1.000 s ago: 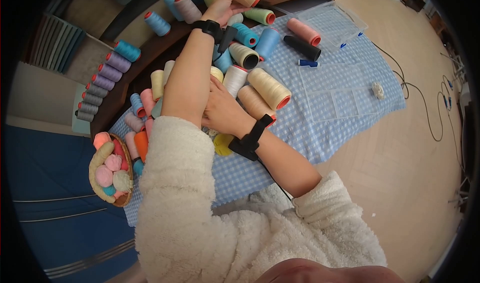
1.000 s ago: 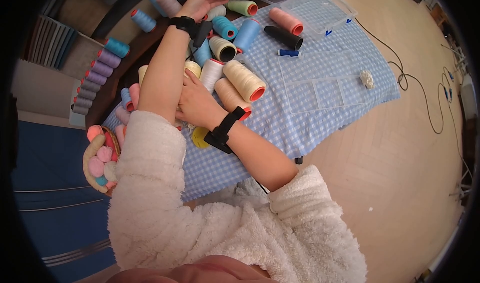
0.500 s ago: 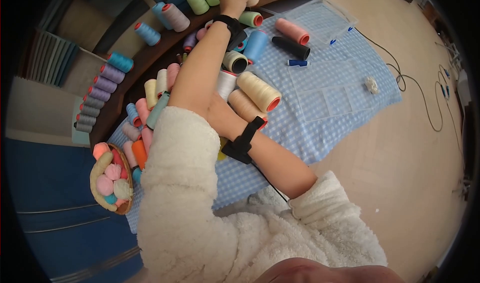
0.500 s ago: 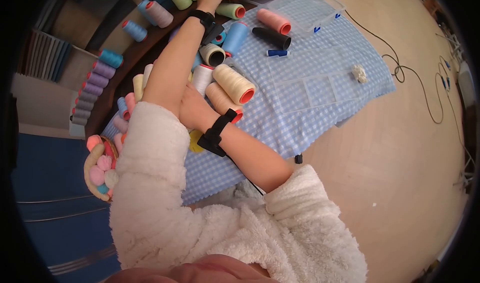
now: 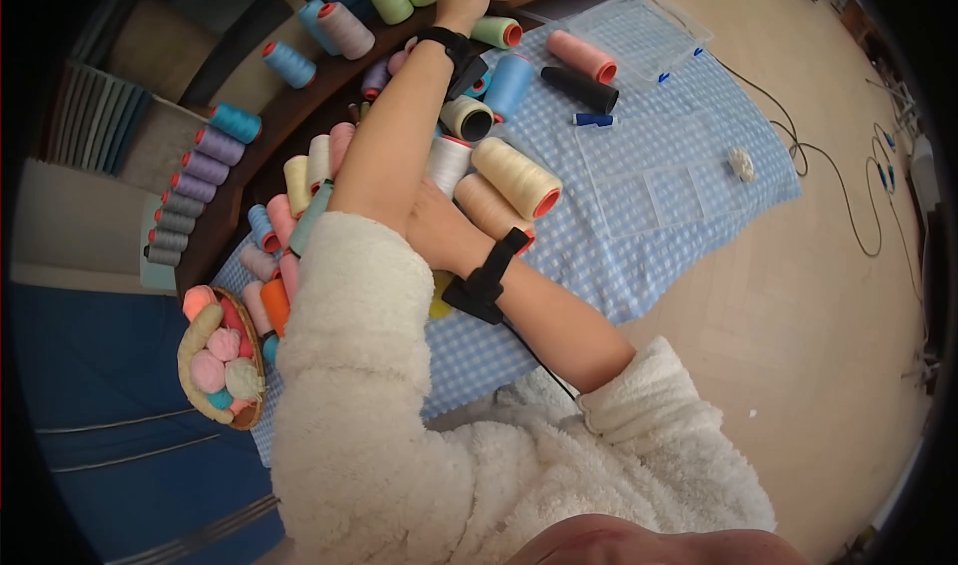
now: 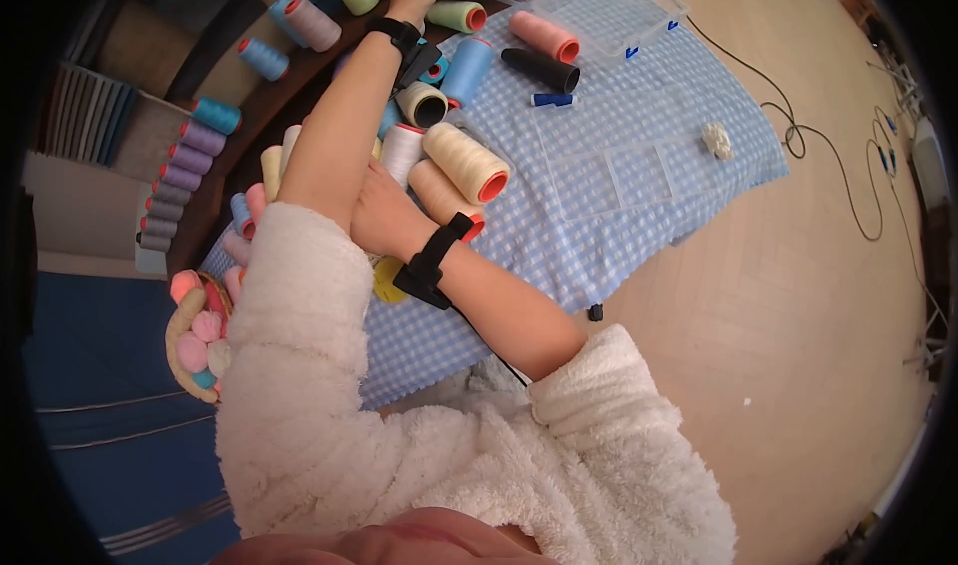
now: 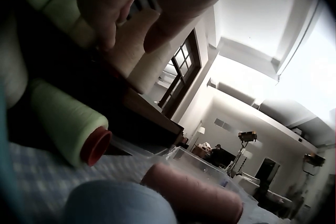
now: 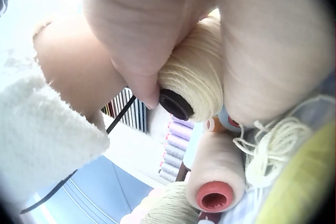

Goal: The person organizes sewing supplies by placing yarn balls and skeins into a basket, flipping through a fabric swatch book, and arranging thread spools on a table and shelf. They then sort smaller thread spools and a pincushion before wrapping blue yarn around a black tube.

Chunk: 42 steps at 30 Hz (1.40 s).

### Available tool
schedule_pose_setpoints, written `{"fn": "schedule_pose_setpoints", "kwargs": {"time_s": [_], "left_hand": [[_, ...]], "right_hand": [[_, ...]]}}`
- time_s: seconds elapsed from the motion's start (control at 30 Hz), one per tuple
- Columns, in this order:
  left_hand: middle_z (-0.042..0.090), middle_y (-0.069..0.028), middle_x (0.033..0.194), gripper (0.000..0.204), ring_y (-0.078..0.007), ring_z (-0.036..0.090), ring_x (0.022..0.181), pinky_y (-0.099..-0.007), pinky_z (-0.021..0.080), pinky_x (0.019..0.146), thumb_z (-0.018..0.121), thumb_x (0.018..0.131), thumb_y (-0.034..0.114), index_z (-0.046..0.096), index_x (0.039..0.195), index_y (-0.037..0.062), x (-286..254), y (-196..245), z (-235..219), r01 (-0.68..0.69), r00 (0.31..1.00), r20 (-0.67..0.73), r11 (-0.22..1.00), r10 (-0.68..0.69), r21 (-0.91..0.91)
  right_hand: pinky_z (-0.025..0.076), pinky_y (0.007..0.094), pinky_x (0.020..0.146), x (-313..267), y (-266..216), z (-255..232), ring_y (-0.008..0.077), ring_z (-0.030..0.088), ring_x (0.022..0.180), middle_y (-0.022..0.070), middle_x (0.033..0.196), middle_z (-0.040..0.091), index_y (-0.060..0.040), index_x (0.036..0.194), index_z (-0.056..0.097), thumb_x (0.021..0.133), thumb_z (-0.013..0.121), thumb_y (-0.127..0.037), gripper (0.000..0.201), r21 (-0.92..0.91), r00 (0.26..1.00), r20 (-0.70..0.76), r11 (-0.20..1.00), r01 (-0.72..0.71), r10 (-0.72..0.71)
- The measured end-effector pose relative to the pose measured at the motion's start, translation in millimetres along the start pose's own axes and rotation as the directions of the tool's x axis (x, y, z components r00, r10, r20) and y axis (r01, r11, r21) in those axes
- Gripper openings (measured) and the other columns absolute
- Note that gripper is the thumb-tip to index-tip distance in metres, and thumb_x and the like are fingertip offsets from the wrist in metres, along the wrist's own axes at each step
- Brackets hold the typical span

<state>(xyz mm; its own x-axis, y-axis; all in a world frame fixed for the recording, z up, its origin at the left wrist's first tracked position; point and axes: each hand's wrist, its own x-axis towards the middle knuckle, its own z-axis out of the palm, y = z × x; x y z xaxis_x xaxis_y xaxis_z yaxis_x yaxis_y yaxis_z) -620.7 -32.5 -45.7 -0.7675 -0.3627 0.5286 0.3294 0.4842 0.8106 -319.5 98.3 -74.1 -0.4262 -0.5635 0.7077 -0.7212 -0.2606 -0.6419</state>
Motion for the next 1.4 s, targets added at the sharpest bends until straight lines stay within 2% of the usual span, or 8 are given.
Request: {"fn": "schedule_pose_setpoints", "kwargs": {"time_s": [0.13,0.2,0.3,0.6,0.7,0.9,1.2,1.4], "left_hand": [[0.071,-0.0091,0.111,0.044,-0.0240,0.067,0.102,-0.0364,0.053,0.088,0.074,0.079,0.015,0.065,0.122,0.0073,-35.1,47.0,21.4,-0.368,0.890,0.345,0.916,0.299,0.157],[0.070,-0.0101,0.114,0.047,-0.0306,0.065,0.109,-0.0436,0.051,0.093,0.066,0.076,0.007,0.065,0.123,0.0095,-56.3,64.0,32.9,-0.662,0.608,0.671,0.737,0.425,0.133],[0.062,-0.0122,0.128,0.055,-0.0321,0.057,0.121,-0.0445,0.044,0.104,0.065,0.076,0.002,0.060,0.130,0.0101,-91.4,63.5,49.8,-0.706,0.547,0.806,0.643,0.227,0.297],[0.059,-0.0066,0.118,0.058,-0.0265,0.056,0.116,-0.0435,0.043,0.099,0.079,0.073,0.013,0.059,0.128,0.0162,-87.2,46.7,34.4,-0.700,0.652,0.756,0.433,0.061,0.569],[0.064,-0.0077,0.106,0.055,-0.0285,0.061,0.108,-0.0434,0.047,0.093,0.080,0.071,0.018,0.060,0.123,0.0152,-77.9,45.0,36.0,-0.782,0.551,0.833,0.379,0.047,0.495],[0.064,-0.0091,0.103,0.046,-0.0272,0.063,0.098,-0.0397,0.051,0.081,0.074,0.074,0.021,0.057,0.116,0.0111,-62.4,53.3,11.1,-0.607,0.550,0.817,0.754,0.171,0.251],[0.064,-0.0107,0.102,0.040,-0.0241,0.061,0.096,-0.0351,0.050,0.085,0.075,0.074,0.018,0.061,0.111,0.0100,-68.4,49.7,18.2,-0.453,0.510,0.830,0.891,0.225,0.037],[0.068,-0.0109,0.110,0.049,-0.0277,0.065,0.103,-0.0405,0.052,0.091,0.080,0.076,0.031,0.063,0.117,0.0096,-8.0,24.4,2.9,-0.267,0.804,0.505,0.949,0.314,-0.165]], "right_hand": [[0.035,0.0461,0.112,0.2,-3.0,-3.0,0.0360,0.046,0.135,0.0187,0.139,0.054,-0.0047,0.135,0.054,0.090,0.065,-0.027,0.051,0.018,0.999,0.022,1.000,-0.024,0.023],[0.041,0.0440,0.107,3.1,-7.4,-4.6,0.0346,0.050,0.130,0.0190,0.138,0.054,-0.0040,0.135,0.053,0.089,0.069,-0.025,0.053,0.122,0.996,0.010,0.989,-0.084,0.084],[0.043,0.0395,0.104,2.7,-12.3,-5.3,0.0272,0.053,0.127,0.0145,0.134,0.056,-0.0053,0.134,0.053,0.089,0.073,-0.025,0.053,0.334,0.969,0.040,0.911,-0.242,0.243],[0.046,0.0331,0.100,2.7,-10.3,-4.5,0.0171,0.053,0.121,0.0084,0.129,0.057,-0.0064,0.134,0.051,0.089,0.076,-0.021,0.053,0.381,0.952,0.095,0.872,-0.306,0.292],[0.045,0.0348,0.101,3.9,-14.8,-8.4,0.0197,0.054,0.122,0.0102,0.129,0.057,-0.0053,0.133,0.051,0.088,0.077,-0.023,0.055,0.416,0.941,0.109,0.845,-0.335,0.320],[0.045,0.0404,0.102,9.8,-24.5,-15.9,0.0318,0.055,0.124,0.0173,0.130,0.059,-0.0045,0.131,0.053,0.087,0.074,-0.029,0.055,0.284,0.970,0.016,0.929,-0.236,0.241],[0.043,0.0386,0.105,7.1,-17.6,-9.6,0.0288,0.052,0.129,0.0160,0.133,0.056,-0.0047,0.136,0.049,0.085,0.077,-0.030,0.063,0.297,0.966,0.041,0.920,-0.256,0.256],[0.036,0.0447,0.112,3.2,-5.2,-0.7,0.0332,0.047,0.134,0.0161,0.137,0.056,-0.0061,0.133,0.056,0.087,0.070,-0.030,0.054,0.101,0.996,0.017,0.991,-0.093,0.091]]}}
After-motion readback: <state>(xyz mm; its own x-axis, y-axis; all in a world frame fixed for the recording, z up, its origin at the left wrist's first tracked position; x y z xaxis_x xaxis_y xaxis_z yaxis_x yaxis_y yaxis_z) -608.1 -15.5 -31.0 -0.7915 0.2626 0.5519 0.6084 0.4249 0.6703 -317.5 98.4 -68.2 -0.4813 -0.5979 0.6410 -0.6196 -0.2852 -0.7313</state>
